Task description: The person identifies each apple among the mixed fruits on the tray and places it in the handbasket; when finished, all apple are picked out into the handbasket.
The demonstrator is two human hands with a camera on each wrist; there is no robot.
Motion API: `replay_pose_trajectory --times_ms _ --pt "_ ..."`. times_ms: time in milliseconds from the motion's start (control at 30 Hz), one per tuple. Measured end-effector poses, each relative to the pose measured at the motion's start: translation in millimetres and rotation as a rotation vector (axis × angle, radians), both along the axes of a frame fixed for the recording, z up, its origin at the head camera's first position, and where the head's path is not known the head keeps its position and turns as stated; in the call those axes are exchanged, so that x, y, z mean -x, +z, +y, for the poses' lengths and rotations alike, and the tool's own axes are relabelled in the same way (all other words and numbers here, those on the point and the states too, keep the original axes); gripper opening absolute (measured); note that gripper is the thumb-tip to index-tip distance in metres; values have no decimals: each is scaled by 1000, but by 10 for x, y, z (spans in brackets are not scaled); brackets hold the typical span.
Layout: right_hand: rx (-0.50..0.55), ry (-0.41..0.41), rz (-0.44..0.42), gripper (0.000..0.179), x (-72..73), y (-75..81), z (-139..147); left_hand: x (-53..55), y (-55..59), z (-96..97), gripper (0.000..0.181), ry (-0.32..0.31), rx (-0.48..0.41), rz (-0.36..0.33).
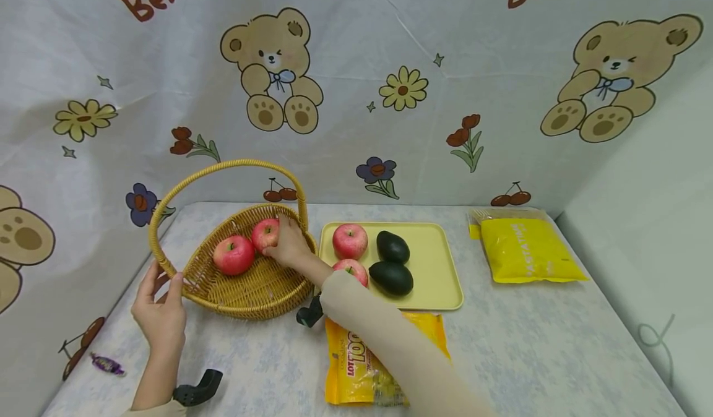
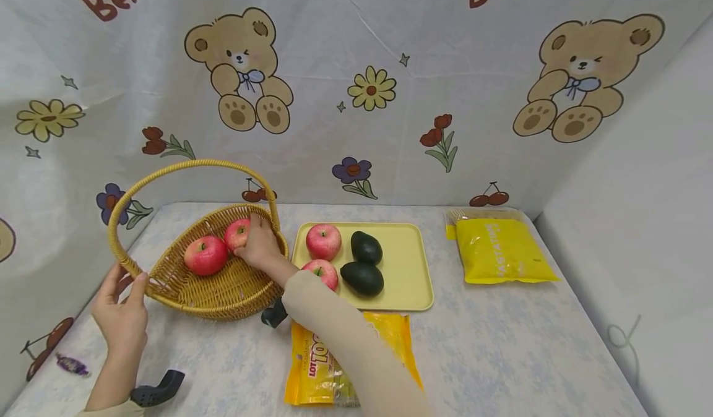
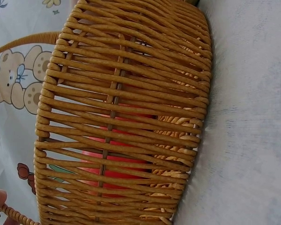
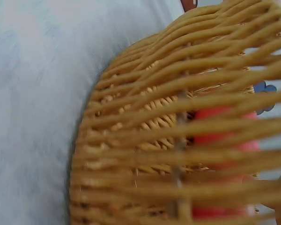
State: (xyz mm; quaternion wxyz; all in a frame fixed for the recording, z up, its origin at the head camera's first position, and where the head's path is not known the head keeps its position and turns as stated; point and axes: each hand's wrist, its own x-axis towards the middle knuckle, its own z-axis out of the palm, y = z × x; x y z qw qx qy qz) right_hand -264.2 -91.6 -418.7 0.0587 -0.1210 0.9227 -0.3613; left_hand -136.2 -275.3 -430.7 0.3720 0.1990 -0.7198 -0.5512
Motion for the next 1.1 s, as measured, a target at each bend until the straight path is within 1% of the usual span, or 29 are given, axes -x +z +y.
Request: replay_pose_trajectory --times_ms 100,200,400,500,600,700,800,967,1100 --pt "-10 63 20 88 -45 109 66 -9 5 -7 47 3 6 -11" --pt "-17 142 42 87 -116 266 173 -17 8 -13 47 4 5 -23" --pt "4 294 85 81 -334 617 516 -20 -3 -21 48 4 -3 -25" --pt "20 346 104 79 -432 738 734 -16 -5 -24 48 2 -10 -21" --pt "52 367 104 78 -509 810 963 -10 1 -21 48 1 -10 -19" --pt "73 353 111 79 -558 827 1178 -3 12 -11 47 2 -10 -12" --pt "60 312 143 81 -577 795 1360 3 20 -5 47 3 -11 -11" --pt "65 246 165 83 -596 663 1592 14 18 -6 47 -3 -18 -8" --pt "85 249 182 83 -610 547 1725 17 8 -5 47 -9 -18 -5"
